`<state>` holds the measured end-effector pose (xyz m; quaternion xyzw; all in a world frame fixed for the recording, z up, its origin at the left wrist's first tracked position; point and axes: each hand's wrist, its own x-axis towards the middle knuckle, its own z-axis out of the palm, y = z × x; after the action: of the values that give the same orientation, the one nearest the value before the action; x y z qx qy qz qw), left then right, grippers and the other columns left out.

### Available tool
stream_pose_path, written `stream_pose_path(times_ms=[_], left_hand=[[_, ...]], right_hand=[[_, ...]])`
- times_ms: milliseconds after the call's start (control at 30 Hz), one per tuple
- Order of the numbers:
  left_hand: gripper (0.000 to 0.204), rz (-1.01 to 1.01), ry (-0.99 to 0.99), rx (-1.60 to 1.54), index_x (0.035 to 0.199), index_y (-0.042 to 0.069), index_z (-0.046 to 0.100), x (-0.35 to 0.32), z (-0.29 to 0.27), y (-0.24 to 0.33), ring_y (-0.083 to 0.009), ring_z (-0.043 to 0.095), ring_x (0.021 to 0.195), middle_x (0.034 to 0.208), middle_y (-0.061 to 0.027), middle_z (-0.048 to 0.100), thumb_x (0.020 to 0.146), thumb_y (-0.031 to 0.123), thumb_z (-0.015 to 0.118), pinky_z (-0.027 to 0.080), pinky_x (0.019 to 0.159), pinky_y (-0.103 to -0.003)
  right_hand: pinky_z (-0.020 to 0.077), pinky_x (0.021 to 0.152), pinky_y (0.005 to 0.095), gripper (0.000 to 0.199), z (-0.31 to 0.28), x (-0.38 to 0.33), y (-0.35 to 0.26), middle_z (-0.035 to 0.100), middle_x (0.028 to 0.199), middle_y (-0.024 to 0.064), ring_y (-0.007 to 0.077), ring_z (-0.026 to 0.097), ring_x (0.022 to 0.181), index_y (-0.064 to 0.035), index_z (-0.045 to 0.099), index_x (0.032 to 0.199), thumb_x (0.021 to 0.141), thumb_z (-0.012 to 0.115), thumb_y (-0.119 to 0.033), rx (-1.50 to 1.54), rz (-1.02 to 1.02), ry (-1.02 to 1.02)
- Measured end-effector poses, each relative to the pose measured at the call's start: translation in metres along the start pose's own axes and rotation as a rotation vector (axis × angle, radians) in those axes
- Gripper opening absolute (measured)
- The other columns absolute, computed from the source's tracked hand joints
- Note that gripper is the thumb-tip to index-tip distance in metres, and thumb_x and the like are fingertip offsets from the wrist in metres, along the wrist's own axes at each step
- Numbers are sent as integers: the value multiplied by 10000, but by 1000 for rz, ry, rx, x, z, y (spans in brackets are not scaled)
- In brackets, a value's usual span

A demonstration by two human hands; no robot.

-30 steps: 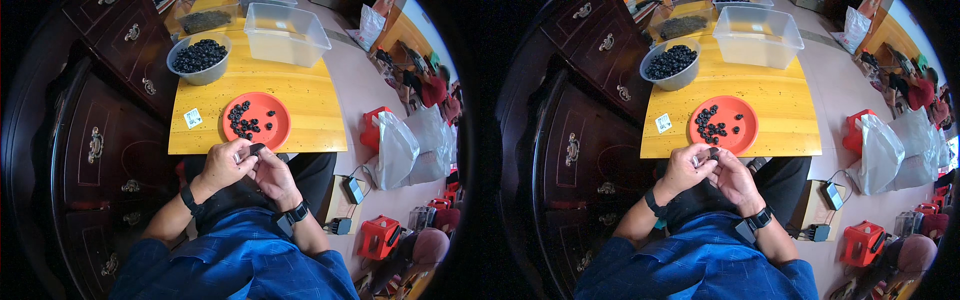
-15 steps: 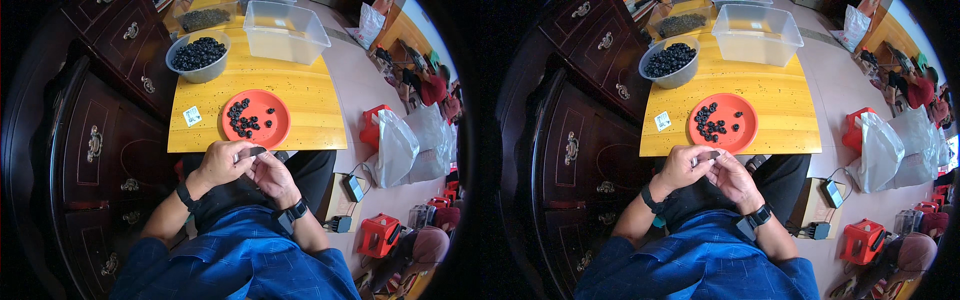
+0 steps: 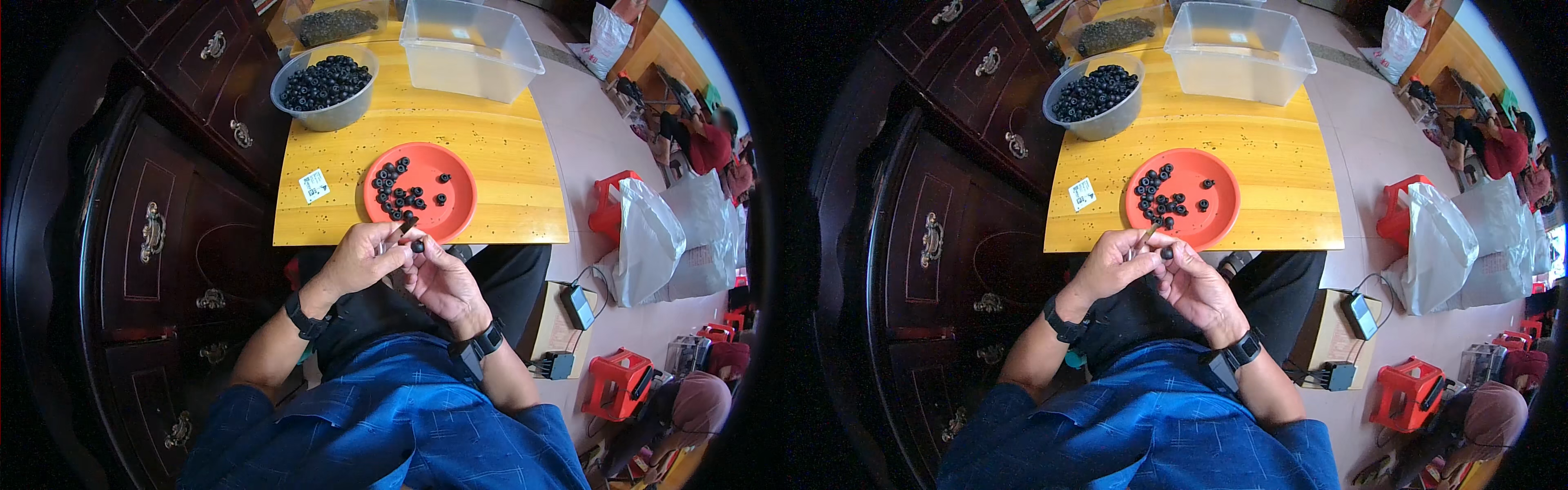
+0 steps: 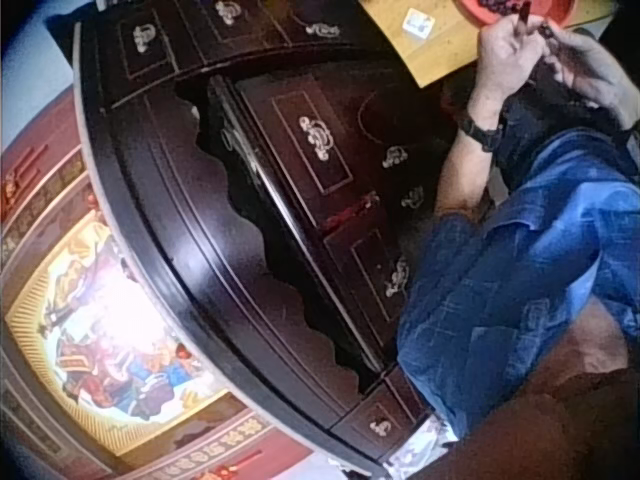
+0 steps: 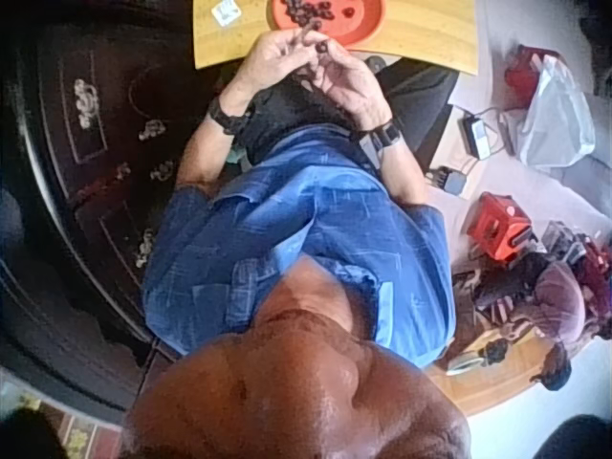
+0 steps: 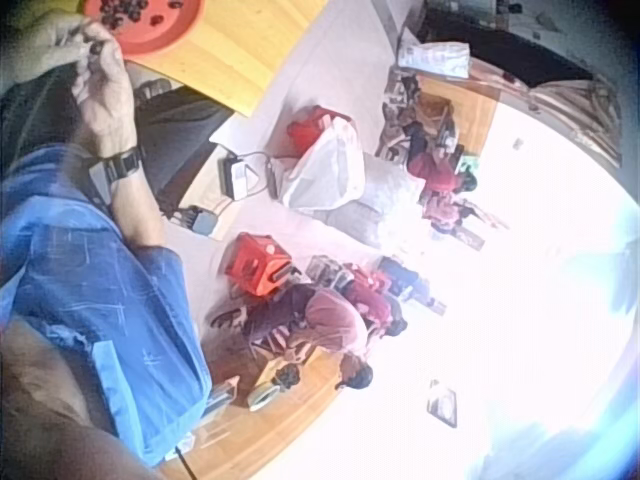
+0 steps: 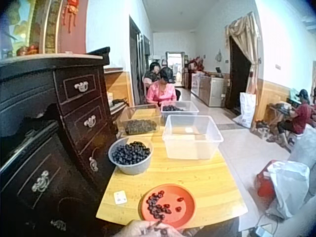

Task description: Sorting small black components or dried fruits from a plate into plastic containers.

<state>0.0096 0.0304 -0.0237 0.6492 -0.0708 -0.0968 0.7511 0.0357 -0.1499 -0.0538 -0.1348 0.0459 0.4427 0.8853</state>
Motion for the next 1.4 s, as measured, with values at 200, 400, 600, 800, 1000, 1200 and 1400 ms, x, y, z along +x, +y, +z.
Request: stream_pose_path(times_ms=[200, 400, 600, 800, 1000, 1200, 1400], left_hand=[[202, 108, 165, 553, 1017, 21, 659, -2, 0, 17, -75, 624, 669, 771, -21, 673, 881, 160, 713, 481, 597, -247], [347, 256, 143, 908, 897, 60, 630, 2, 2, 21, -220, 653, 606, 694, -82, 640, 806, 356, 788, 482, 546, -321], [394, 313, 135, 1006, 833, 62, 606, 6, 2, 20, -281, 662, 625, 692, -100, 640, 795, 412, 784, 491, 549, -356], [408, 343, 116, 1070, 758, 72, 569, 7, 1, 17, -297, 635, 592, 649, -94, 608, 818, 432, 750, 474, 528, -385], [397, 334, 101, 1105, 705, 75, 566, 7, 4, 12, -265, 617, 555, 610, -78, 584, 830, 405, 747, 460, 510, -367], [363, 337, 202, 892, 888, 79, 636, 8, 5, 21, -217, 603, 552, 655, -65, 604, 777, 379, 808, 463, 520, -313], [396, 395, 154, 982, 888, 77, 621, 12, 5, 21, -246, 619, 569, 655, -73, 598, 787, 420, 791, 473, 522, -340]], right_hand=[[548, 667, 247, 300, -5, 1, 1, 644, 966, 3, 120, 639, 840, -107, 593, 1217, 964, 633, -262, 62, -13, 91], [556, 675, 260, 281, -5, 3, -1, 649, 1000, 12, 117, 636, 836, -128, 575, 1203, 960, 638, -255, 4, -33, 43], [565, 672, 258, 273, -3, 2, -1, 653, 1016, 4, 112, 649, 834, -128, 570, 1195, 945, 653, -199, -39, -51, 53], [569, 647, 263, 178, -13, 5, 0, 654, 1001, -1, 111, 653, 802, -135, 593, 1103, 939, 655, -168, -69, -87, 17], [562, 622, 262, 89, -12, 7, -1, 656, 946, -2, 111, 649, 785, -146, 620, 1037, 950, 639, -154, -70, -109, 25], [562, 627, 257, 162, -5, 6, -3, 651, 970, -3, 103, 646, 788, -158, 606, 1103, 948, 649, -180, -31, -70, 96], [570, 642, 239, 184, 2, 7, -3, 642, 1030, 9, 97, 646, 798, -134, 587, 1117, 953, 645, -195, -124, -56, 106]])
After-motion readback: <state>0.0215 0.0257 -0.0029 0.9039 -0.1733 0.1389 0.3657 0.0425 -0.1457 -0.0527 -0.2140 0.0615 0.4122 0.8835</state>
